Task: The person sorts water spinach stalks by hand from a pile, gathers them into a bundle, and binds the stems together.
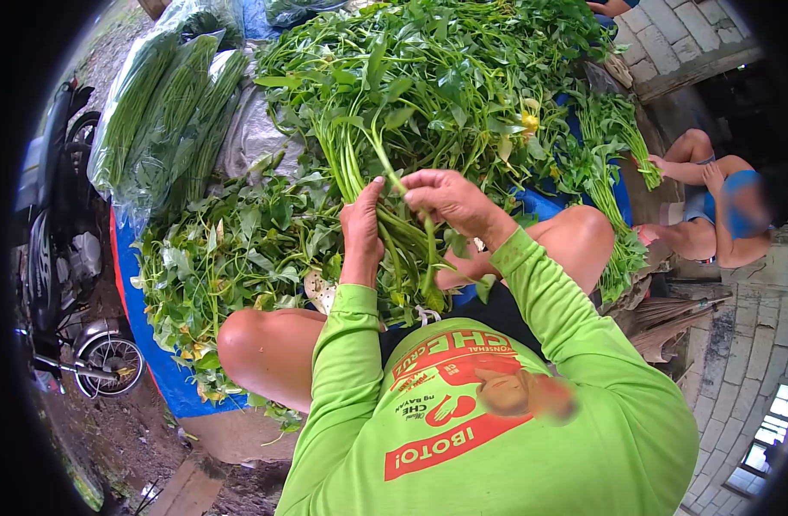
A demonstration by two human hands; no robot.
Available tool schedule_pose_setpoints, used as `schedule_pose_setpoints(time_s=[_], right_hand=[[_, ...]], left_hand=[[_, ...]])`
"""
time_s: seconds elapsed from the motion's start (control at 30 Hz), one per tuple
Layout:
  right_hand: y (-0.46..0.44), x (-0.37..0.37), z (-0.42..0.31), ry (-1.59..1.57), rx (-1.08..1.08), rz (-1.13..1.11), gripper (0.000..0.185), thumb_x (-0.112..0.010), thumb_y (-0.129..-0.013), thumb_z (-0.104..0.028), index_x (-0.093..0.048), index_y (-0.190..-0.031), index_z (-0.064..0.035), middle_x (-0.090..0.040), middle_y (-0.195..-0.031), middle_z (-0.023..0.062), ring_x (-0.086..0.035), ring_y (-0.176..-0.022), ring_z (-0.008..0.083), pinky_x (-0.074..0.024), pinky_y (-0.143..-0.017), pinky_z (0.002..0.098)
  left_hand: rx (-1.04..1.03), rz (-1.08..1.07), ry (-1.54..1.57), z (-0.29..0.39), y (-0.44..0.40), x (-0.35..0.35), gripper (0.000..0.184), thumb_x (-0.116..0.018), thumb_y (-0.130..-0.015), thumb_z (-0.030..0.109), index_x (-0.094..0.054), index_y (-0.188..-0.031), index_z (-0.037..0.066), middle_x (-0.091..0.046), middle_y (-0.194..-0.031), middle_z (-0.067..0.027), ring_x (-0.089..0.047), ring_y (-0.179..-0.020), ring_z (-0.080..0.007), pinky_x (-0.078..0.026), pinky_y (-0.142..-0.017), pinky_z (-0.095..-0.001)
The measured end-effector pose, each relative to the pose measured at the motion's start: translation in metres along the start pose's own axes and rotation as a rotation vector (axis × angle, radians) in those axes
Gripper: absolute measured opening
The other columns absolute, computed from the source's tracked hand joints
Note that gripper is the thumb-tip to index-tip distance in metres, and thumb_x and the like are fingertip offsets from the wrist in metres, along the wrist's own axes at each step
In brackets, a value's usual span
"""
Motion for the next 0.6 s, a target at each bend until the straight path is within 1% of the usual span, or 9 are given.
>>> schedule_pose_setpoints(time_s=[0.1,0.13,0.2,0.23,0.27,0.33,0.43,0.53,0.6], right_hand=[[0.013,0.033,-0.033,0.067,0.109,0.228,0.031,-0.079,-0.099,-0.015,-0.076,-0.127,-0.0027,-0.074,-0.096,-0.0025,-0.065,-0.081,0.0033,-0.0531,-0.071,0.0208],[0.011,0.052,-0.047,0.138,0.265,0.333,0.03,-0.078,-0.097,-0.014,-0.076,-0.123,0.0009,-0.078,-0.098,0.0023,-0.067,-0.078,0.0073,-0.0544,-0.069,0.0246],[0.019,0.094,-0.075,0.407,0.381,0.563,0.031,-0.078,-0.093,-0.011,-0.076,-0.118,0.0062,-0.08,-0.102,0.0065,-0.069,-0.083,0.0107,-0.0569,-0.075,0.0287],[0.027,0.105,-0.092,0.595,0.382,0.685,0.035,-0.079,-0.088,-0.016,-0.077,-0.115,0.0057,-0.081,-0.101,0.012,-0.074,-0.087,0.0162,-0.0588,-0.081,0.031],[0.035,0.11,-0.11,0.836,0.389,0.79,0.035,-0.08,-0.085,-0.021,-0.08,-0.113,-0.0005,-0.08,-0.101,0.0175,-0.077,-0.086,0.0221,-0.0592,-0.081,0.0324],[0.021,0.124,-0.118,1.438,0.451,0.87,0.035,-0.078,-0.086,-0.025,-0.082,-0.113,-0.0042,-0.079,-0.103,0.0207,-0.077,-0.088,0.0284,-0.0594,-0.082,0.0345],[-0.004,0.124,-0.1,1.126,0.131,0.775,0.033,-0.075,-0.092,-0.025,-0.082,-0.116,-0.0047,-0.081,-0.105,0.0178,-0.076,-0.088,0.0241,-0.0587,-0.084,0.0359],[-0.047,0.061,-0.029,0.617,0.115,0.298,0.031,-0.069,-0.1,-0.026,-0.081,-0.121,-0.0064,-0.082,-0.107,0.0129,-0.073,-0.09,0.0202,-0.0581,-0.086,0.0384],[-0.069,0.029,0.021,0.78,0.1,0.157,0.031,-0.065,-0.107,-0.028,-0.08,-0.126,-0.0083,-0.082,-0.108,0.009,-0.07,-0.091,0.0181,-0.0579,-0.086,0.0393]], left_hand=[[-0.048,0.054,-0.035,0.004,-0.004,0.01,0.021,-0.086,-0.095,0.02,-0.074,-0.096,0.003,-0.067,-0.077,-0.0013,-0.061,-0.061,-0.0132,-0.05,-0.057,-0.0306],[-0.058,0.065,-0.049,0.005,-0.005,0.011,0.021,-0.087,-0.095,0.02,-0.074,-0.096,0.004,-0.066,-0.076,-0.0007,-0.06,-0.061,-0.0131,-0.049,-0.057,-0.031],[-0.077,0.061,-0.034,0.006,-0.006,0.011,0.022,-0.088,-0.093,0.02,-0.074,-0.096,0.004,-0.067,-0.077,-0.0013,-0.062,-0.063,-0.0138,-0.05,-0.058,-0.0315],[-0.08,0.054,-0.035,0.007,-0.008,0.011,0.021,-0.088,-0.093,0.02,-0.074,-0.097,0.003,-0.067,-0.078,-0.0019,-0.063,-0.064,-0.0142,-0.052,-0.058,-0.0317],[-0.086,0.051,-0.036,0.007,-0.009,0.009,0.021,-0.087,-0.093,0.019,-0.074,-0.098,0.003,-0.068,-0.079,-0.0026,-0.063,-0.064,-0.0147,-0.053,-0.058,-0.0318],[-0.089,0.029,-0.038,0.011,-0.003,0.0,0.023,-0.088,-0.093,0.02,-0.073,-0.097,0.004,-0.068,-0.079,-0.003,-0.064,-0.064,-0.015,-0.054,-0.058,-0.032],[-0.069,-0.002,0.017,0.013,0.007,-0.014,0.026,-0.089,-0.094,0.024,-0.072,-0.098,0.005,-0.067,-0.078,-0.0024,-0.064,-0.064,-0.0153,-0.055,-0.059,-0.0324],[0.055,-0.079,0.001,-0.026,-0.025,0.006,0.038,-0.088,-0.096,0.039,-0.071,-0.103,0.006,-0.068,-0.081,-0.0016,-0.064,-0.065,-0.0154,-0.058,-0.061,-0.0345],[0.146,-0.089,0.08,-0.042,-0.024,0.008,0.042,-0.088,-0.095,0.044,-0.072,-0.104,0.007,-0.069,-0.084,-0.0023,-0.065,-0.066,-0.0157,-0.058,-0.063,-0.0343]])
Point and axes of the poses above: each hand's wrist, its own y-axis away from the middle knuckle, its own x-axis out of the back of the hand, z = x × y, the point moved 8 cm from there along -y, towards the middle knuckle
